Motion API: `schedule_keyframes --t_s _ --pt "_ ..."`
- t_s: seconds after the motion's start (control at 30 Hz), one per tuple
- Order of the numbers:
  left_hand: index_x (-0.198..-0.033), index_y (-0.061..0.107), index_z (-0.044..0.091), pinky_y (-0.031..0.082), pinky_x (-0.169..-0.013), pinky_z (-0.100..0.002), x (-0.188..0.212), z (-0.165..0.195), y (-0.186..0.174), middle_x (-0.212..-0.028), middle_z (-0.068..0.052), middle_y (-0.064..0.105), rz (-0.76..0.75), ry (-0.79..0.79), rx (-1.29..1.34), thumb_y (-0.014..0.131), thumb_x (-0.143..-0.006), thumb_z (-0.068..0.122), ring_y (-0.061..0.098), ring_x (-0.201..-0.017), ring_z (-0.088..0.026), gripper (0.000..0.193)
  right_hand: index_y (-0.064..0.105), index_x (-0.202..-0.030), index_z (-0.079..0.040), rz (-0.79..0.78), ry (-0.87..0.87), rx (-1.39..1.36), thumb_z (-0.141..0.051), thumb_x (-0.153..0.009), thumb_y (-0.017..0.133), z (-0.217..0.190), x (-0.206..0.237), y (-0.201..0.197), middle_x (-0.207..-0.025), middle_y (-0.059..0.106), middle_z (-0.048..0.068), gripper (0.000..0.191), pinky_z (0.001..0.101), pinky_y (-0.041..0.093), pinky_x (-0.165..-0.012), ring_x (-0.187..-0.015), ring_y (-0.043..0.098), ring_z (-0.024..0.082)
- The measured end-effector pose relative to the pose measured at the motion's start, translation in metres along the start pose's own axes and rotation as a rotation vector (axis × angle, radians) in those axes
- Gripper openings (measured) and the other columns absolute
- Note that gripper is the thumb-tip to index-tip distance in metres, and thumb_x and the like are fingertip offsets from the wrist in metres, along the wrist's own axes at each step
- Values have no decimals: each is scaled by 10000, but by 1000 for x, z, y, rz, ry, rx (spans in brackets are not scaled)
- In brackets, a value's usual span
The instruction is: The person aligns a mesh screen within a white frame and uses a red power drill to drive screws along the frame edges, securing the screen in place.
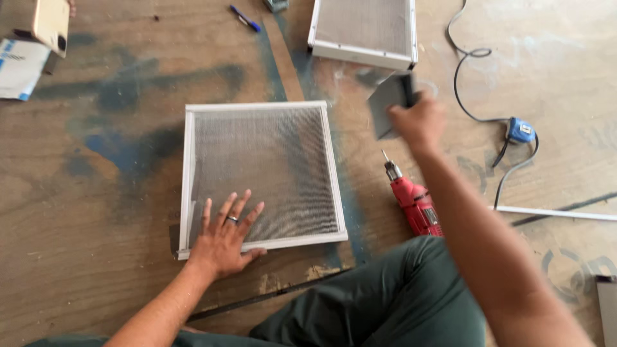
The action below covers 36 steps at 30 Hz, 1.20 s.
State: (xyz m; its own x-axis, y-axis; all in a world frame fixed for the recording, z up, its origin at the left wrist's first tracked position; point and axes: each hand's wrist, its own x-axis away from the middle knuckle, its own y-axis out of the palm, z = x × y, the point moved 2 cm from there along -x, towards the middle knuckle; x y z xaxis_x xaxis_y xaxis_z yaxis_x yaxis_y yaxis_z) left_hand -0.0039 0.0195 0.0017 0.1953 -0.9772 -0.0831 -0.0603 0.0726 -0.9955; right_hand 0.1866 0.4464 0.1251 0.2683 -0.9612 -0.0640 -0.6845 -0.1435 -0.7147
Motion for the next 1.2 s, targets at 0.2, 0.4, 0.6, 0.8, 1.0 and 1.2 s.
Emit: schedule_keyframes --t_s 0.2,0.4,0.6,0.8,1.0,1.2 --pt "-1613 42 344 -32 -1163 -644 -3 0 -7 -1705 -28 -8 203 -6 120 403 -716 841 13 -1543 -282 1087 608 -1185 -5 46 -8 347 -361 -808 780 -1 70 80 -1031 718 276 546 516 545 -898 -996 690 461" --pt "-1625 33 337 -41 -1178 -625 1 0 -11 -1658 -19 -24 186 -60 160 378 -733 891 -3 -1506 -272 1106 577 -1295 -51 386 -241 264 -244 -798 765 -23 79 67 -1101 718 214 565 530 527 -777 -955 685 451" --pt "-1577 60 300 -4 -1173 -671 -9 -17 -12 -1669 -55 2 249 -85 149 348 -766 874 67 -1506 -312 1035 716 -1178 -58 115 -537 -127 -79 -960 654 -48 54 118 -1139 746 154 228 388 559 -945 -1047 713 356" --pt "-1582 224 293 110 -1197 -684 -21 -58 -14 -1679 -71 158 249 -230 215 433 -784 850 179 -1521 -338 995 719 -1230 -49 -63 -79 -269 -149 -918 720 -33 -6 167 -1139 777 103 328 328 551 -915 -1026 734 196" --pt "-1668 244 129 230 -1173 -673 -67 -158 -11 -1690 -247 255 380 -858 355 503 -951 700 297 -1493 -479 953 738 -1225 -55 -428 27 -360 -171 -964 689 -80 -40 202 -1075 791 94 290 280 620 -790 -858 745 141" --pt "-1609 255 28 249 -1153 -651 -102 -179 8 -1683 -179 235 265 -989 493 531 -932 710 274 -1496 -435 1000 778 -1131 -62 -408 20 -242 -144 -905 740 -106 -50 228 -1008 789 64 244 283 626 -726 -767 744 132"
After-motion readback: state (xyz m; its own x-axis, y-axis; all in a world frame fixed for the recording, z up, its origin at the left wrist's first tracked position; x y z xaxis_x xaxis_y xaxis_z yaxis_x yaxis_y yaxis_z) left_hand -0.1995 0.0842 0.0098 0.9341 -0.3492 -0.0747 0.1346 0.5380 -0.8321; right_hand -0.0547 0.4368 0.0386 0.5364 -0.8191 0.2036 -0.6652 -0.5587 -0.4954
